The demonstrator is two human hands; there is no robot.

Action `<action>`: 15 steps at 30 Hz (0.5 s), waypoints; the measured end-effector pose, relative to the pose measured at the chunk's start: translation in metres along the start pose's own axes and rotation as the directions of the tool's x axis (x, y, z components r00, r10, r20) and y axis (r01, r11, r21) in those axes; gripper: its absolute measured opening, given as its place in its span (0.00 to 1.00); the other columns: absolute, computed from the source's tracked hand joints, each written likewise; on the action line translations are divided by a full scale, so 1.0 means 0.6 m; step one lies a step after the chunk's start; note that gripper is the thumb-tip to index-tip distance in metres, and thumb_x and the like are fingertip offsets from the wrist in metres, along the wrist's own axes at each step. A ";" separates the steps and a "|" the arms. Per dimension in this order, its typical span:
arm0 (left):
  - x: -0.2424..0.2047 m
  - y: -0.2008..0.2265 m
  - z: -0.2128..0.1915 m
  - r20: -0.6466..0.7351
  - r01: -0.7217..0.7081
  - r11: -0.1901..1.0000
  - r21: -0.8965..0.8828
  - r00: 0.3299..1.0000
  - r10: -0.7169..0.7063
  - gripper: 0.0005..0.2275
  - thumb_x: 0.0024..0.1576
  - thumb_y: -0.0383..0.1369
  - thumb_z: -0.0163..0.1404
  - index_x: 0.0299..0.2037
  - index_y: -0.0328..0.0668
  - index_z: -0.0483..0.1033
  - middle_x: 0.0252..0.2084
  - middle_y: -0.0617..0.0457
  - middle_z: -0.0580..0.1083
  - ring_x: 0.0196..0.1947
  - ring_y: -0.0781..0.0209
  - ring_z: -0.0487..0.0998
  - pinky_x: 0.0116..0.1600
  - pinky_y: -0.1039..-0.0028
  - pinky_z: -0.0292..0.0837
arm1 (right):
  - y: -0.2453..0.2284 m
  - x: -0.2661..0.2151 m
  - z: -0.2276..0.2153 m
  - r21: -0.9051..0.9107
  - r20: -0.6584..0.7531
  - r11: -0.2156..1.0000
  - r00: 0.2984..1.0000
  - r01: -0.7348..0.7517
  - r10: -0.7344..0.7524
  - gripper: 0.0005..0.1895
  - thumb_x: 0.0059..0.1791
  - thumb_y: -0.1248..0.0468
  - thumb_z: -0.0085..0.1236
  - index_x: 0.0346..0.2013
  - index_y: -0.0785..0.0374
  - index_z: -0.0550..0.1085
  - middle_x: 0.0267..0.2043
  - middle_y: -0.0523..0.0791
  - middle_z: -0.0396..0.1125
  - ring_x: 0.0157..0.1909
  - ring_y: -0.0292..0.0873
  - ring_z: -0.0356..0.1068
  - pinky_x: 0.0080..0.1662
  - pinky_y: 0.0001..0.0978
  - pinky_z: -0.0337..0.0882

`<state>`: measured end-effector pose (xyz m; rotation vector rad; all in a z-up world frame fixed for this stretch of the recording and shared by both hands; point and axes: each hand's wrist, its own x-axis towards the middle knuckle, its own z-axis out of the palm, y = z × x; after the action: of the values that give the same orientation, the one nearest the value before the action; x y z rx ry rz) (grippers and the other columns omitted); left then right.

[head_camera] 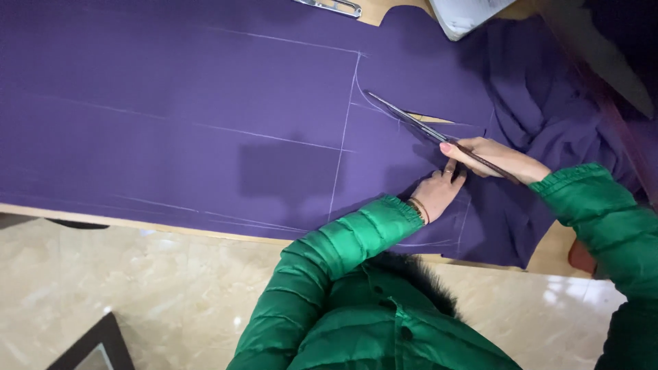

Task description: The person cuts a large piece of purple fabric laid out on a wooden table using a pair of large shears. They follow white chalk lines drawn on the fabric to create a pattern. The person also uses a ruler and chalk to mark additional lines on the fabric before continuing to cut.

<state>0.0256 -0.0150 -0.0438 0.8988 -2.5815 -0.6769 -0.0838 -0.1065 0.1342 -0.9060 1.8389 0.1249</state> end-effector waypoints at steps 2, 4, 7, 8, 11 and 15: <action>-0.001 -0.002 0.026 0.014 -0.009 1.000 0.010 1.000 0.009 0.16 0.62 0.30 0.47 0.60 0.56 0.71 0.57 0.38 0.72 0.36 0.51 0.80 0.30 0.62 0.82 | 0.019 0.019 0.012 0.001 0.004 1.000 1.000 0.013 -0.013 0.32 0.51 0.35 0.52 0.24 0.62 0.73 0.12 0.45 0.57 0.13 0.39 0.59 0.15 0.31 0.56; 0.000 -0.006 0.049 0.026 -0.018 1.000 0.023 1.000 0.017 0.18 0.62 0.31 0.48 0.62 0.58 0.69 0.56 0.40 0.73 0.36 0.53 0.79 0.30 0.63 0.82 | 0.027 0.030 0.023 0.001 0.008 1.000 1.000 0.029 -0.029 0.36 0.51 0.31 0.50 0.23 0.61 0.72 0.11 0.45 0.58 0.12 0.39 0.59 0.14 0.30 0.56; 0.007 -0.015 0.074 0.151 -0.045 0.995 -0.086 0.987 0.058 0.22 0.56 0.34 0.54 0.62 0.53 0.69 0.57 0.38 0.72 0.39 0.50 0.80 0.32 0.60 0.83 | -0.002 0.009 0.034 0.020 0.002 0.998 0.998 0.062 -0.062 0.36 0.51 0.31 0.49 0.21 0.62 0.70 0.10 0.44 0.57 0.11 0.38 0.58 0.14 0.28 0.55; 0.010 -0.016 0.079 0.166 -0.039 0.996 -0.076 0.985 0.051 0.24 0.53 0.36 0.58 0.62 0.53 0.69 0.55 0.41 0.72 0.39 0.52 0.80 0.34 0.61 0.84 | -0.028 -0.015 0.035 0.020 0.010 0.999 0.999 0.033 -0.033 0.36 0.51 0.32 0.49 0.24 0.63 0.72 0.12 0.45 0.58 0.13 0.40 0.60 0.16 0.30 0.57; 0.004 -0.008 0.105 0.086 -0.031 0.997 -0.065 0.996 0.036 0.18 0.53 0.35 0.59 0.54 0.51 0.73 0.45 0.45 0.73 0.37 0.54 0.79 0.33 0.63 0.83 | -0.049 -0.031 0.043 0.032 0.002 0.999 1.000 0.003 -0.003 0.36 0.50 0.31 0.48 0.28 0.63 0.74 0.15 0.47 0.60 0.17 0.43 0.63 0.19 0.33 0.61; 0.003 0.002 0.090 -0.100 -0.016 0.998 -0.056 0.995 0.011 0.02 0.57 0.31 0.51 0.36 0.46 0.75 0.32 0.48 0.71 0.29 0.52 0.77 0.28 0.62 0.80 | -0.062 -0.020 0.061 0.045 -0.034 0.999 0.999 -0.023 0.025 0.41 0.48 0.26 0.45 0.35 0.64 0.75 0.22 0.54 0.65 0.28 0.51 0.70 0.28 0.43 0.67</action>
<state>-0.0003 0.0022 -0.0880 0.8737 -2.4660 -0.6806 -0.0306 -0.1091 0.1389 -0.8601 1.8782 0.0836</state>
